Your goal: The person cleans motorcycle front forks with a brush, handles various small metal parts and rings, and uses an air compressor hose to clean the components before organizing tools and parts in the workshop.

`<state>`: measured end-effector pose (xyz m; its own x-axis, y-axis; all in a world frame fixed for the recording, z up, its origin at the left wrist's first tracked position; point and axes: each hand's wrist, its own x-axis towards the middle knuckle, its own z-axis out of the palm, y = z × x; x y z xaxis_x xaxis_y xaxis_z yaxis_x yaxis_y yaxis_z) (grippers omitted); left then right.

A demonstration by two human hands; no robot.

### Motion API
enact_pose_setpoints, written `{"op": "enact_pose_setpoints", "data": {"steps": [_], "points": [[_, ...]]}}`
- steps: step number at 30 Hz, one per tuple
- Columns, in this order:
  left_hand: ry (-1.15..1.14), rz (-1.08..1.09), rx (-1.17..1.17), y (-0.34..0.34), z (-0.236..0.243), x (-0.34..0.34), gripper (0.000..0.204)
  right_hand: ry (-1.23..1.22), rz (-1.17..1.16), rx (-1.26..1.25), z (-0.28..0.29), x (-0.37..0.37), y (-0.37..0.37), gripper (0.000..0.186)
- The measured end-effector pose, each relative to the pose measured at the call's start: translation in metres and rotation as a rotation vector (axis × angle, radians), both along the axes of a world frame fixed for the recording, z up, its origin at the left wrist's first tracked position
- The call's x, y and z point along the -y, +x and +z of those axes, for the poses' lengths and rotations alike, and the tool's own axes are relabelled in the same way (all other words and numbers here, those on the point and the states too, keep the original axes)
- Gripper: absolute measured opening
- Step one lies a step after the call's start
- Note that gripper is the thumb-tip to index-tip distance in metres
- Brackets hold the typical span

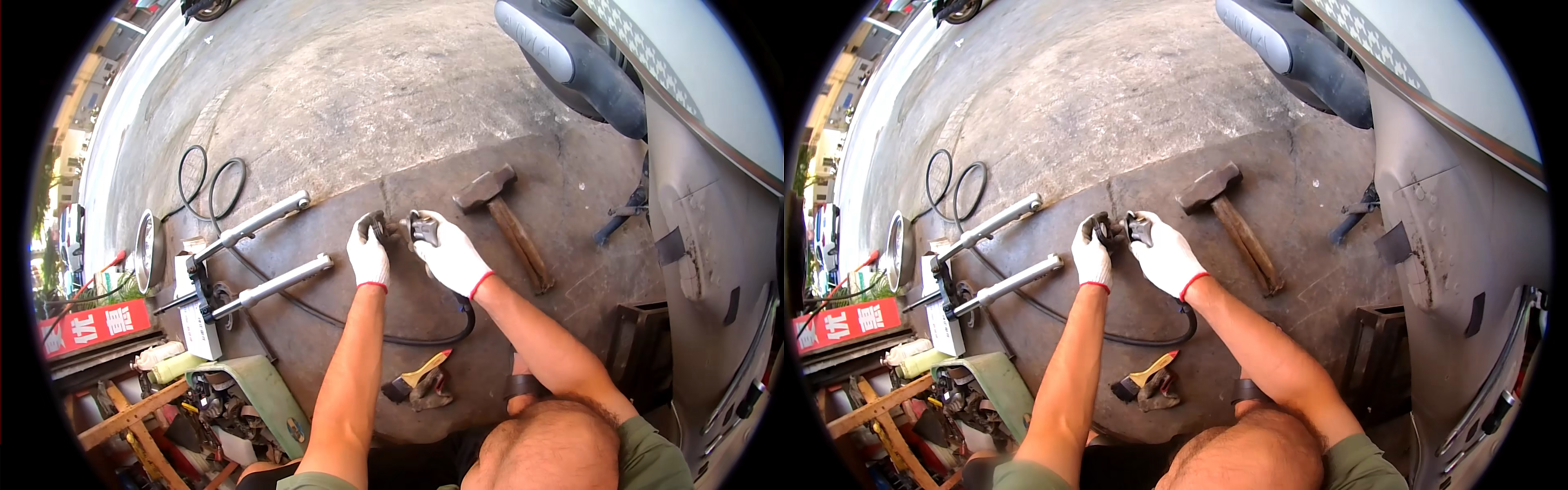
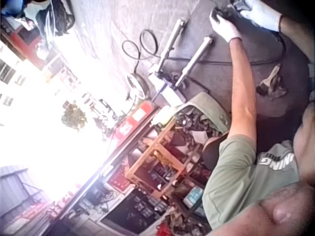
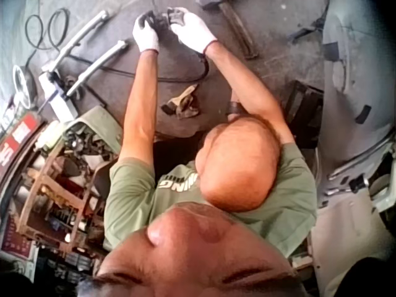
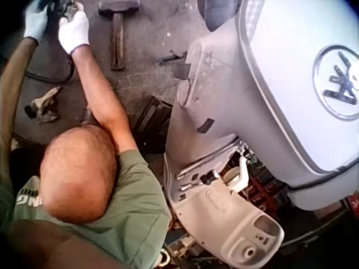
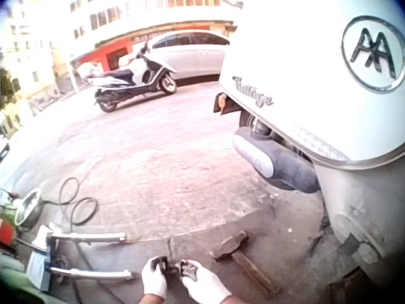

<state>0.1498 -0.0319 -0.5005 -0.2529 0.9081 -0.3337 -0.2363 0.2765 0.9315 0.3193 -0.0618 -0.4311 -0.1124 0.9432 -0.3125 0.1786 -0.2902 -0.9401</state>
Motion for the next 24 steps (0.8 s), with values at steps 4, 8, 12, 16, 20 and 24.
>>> {"op": "enact_pose_setpoints", "data": {"steps": [4,8,12,16,20,24], "points": [[0.16,-0.104,-0.365,0.002,0.002,0.002,0.022,-0.02,0.043,-0.039,0.011,0.007,-0.005,0.044],[0.163,-0.135,-0.496,0.0,-0.006,0.004,0.024,0.104,0.035,0.207,0.022,-0.004,-0.013,0.041],[0.178,-0.125,-0.503,-0.003,-0.013,0.005,0.023,0.102,0.17,0.2,0.016,-0.018,-0.016,0.034],[0.199,-0.121,-0.533,0.0,-0.012,0.005,0.023,0.117,0.174,0.292,0.011,-0.021,-0.015,0.03],[0.196,-0.137,-0.58,0.001,-0.007,0.007,0.021,0.064,0.151,0.326,0.022,-0.023,-0.016,0.029],[0.201,-0.117,-0.534,0.002,-0.007,0.005,0.021,0.259,0.192,0.227,0.005,-0.023,-0.013,0.03]]}}
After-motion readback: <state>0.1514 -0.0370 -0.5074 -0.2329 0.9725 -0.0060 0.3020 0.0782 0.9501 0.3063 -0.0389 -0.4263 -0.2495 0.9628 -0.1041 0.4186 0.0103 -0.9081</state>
